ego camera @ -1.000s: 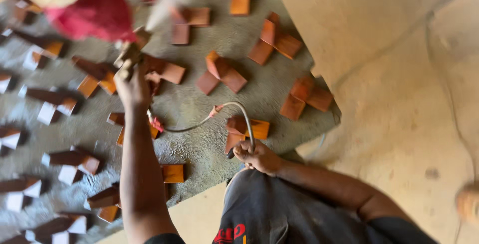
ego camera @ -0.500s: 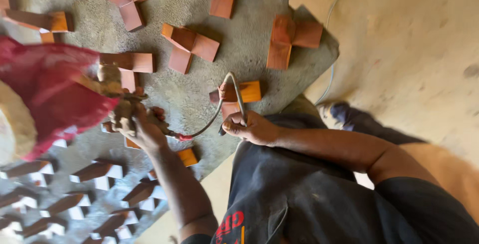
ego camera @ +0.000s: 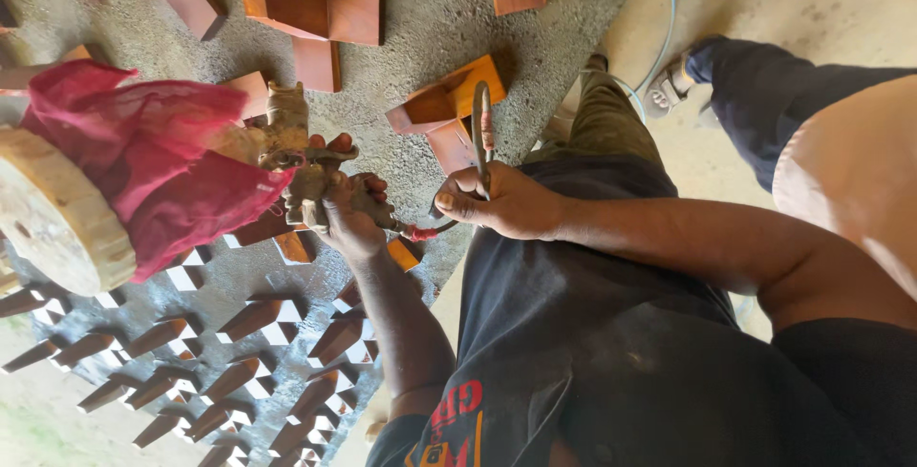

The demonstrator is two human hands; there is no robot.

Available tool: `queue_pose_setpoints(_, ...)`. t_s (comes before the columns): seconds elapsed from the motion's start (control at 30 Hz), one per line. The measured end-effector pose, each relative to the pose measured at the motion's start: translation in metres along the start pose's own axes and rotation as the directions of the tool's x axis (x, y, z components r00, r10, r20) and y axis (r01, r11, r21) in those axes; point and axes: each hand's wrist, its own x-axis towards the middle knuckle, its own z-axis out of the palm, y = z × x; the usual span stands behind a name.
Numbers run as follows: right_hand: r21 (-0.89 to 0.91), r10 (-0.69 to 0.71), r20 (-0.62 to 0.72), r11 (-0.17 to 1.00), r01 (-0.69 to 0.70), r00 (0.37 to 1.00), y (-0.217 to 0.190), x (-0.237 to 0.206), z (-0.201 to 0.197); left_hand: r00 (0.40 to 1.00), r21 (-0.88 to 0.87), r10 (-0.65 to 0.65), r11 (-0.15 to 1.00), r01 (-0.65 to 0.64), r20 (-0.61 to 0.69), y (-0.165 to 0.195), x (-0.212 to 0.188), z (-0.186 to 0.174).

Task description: The person uses a spray gun to apply a finish to multiple small wooden pieces arranged on a table. They move the spray gun systematically across the pieces, covering them with a fine mist.

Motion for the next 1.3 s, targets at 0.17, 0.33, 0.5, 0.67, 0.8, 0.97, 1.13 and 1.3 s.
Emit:
queue_pose_setpoints(0.17,-0.073,-0.036,-0.026,0.997,0.034,0.999,-0.002,-0.003,0.002,0.995,0.018,-0.095,0.995,0.096,-0.039,0.002,-0.006,0.005)
queue_pose_setpoints(0.33,-0.047,-0.051,-0.014,0.998,0.051,0.999,0.001,0.002,0.008,0.998,0.008,-0.010,1.000,0.009,0.059,0.000,-0.007,0.004)
queue_pose_setpoints(0.5,-0.026,-0.037,0.001,0.999,0.037,0.999,-0.001,0.005,0.008,0.998,0.010,0.021,1.000,-0.022,0.063,-0.003,-0.006,-0.001)
queue_pose_setpoints(0.67,-0.028,-0.009,0.017,1.000,0.010,1.000,-0.004,0.006,0.009,0.999,0.075,0.026,0.997,-0.029,0.036,-0.002,-0.009,-0.004)
queue_pose_setpoints(0.8,-0.077,0.009,0.012,0.997,-0.008,1.000,-0.006,0.006,0.008,1.000,0.045,0.019,0.999,-0.019,0.015,-0.001,-0.012,-0.004)
queue_pose_setpoints(0.97,-0.079,0.014,0.015,0.997,-0.012,1.000,-0.007,0.006,0.009,1.000,0.057,0.010,0.998,-0.011,0.018,-0.004,-0.012,-0.007)
queue_pose_setpoints(1.13,-0.091,-0.015,-0.001,0.996,0.014,1.000,-0.004,0.004,0.009,0.999,0.043,0.013,0.999,-0.014,0.034,-0.009,-0.012,-0.009)
queue_pose_setpoints(1.3,-0.093,-0.017,-0.011,0.996,0.016,1.000,0.000,0.002,0.008,0.999,0.033,-0.001,0.999,0.000,0.046,-0.008,-0.013,-0.005)
